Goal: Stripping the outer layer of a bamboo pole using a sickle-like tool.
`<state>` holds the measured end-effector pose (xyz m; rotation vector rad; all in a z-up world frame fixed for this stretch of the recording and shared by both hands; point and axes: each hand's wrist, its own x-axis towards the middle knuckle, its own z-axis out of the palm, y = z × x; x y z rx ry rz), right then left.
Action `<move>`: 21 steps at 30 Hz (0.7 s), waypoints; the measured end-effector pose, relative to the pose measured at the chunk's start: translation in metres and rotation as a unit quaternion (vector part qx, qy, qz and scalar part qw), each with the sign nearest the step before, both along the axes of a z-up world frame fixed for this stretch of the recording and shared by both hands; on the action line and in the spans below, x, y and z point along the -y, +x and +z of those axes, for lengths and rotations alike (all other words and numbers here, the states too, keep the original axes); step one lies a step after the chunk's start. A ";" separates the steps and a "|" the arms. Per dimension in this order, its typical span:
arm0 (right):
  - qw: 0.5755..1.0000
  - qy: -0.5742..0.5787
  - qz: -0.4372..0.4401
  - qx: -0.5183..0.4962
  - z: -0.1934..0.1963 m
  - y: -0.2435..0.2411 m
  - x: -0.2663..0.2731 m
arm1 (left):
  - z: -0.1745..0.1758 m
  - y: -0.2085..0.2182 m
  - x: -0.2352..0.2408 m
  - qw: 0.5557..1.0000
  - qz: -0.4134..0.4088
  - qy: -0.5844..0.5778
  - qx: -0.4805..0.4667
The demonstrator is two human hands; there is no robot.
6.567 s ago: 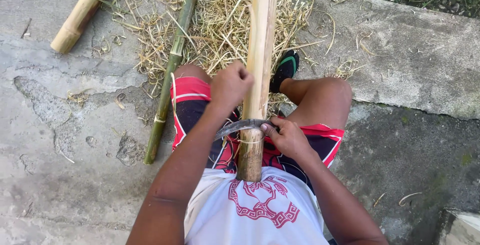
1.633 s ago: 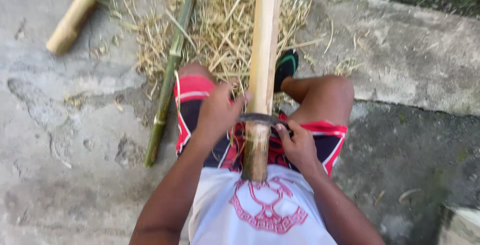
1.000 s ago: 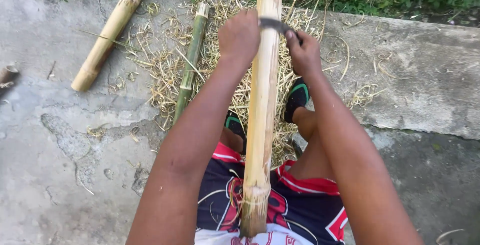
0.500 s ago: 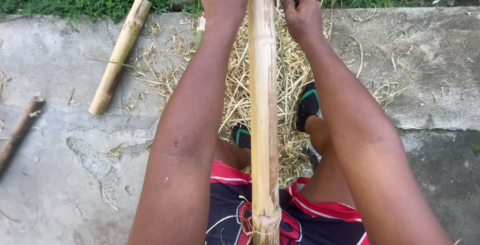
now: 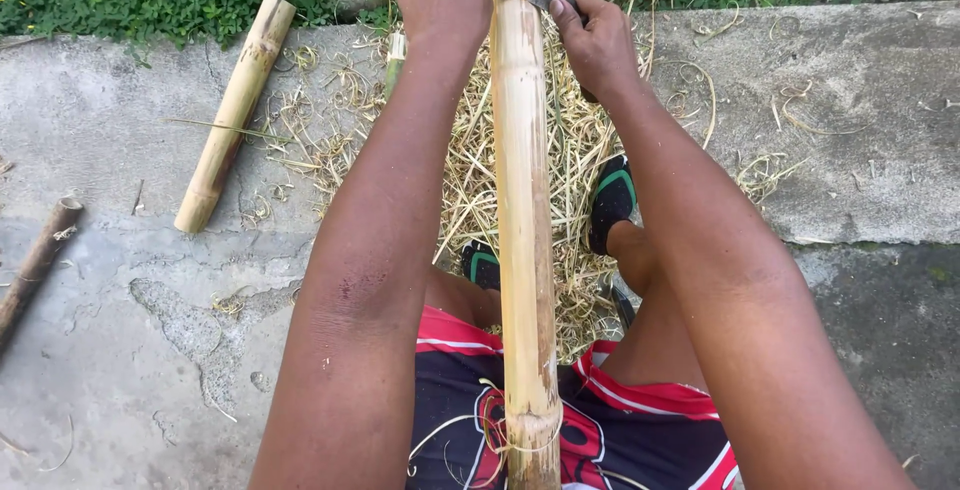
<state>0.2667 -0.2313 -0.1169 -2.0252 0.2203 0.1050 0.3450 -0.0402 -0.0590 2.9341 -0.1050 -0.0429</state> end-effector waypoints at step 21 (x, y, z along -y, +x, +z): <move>1.000 -0.004 0.004 -0.017 0.020 -0.074 -0.002 | 0.030 -0.078 -0.002 0.997 0.002 0.024 -0.073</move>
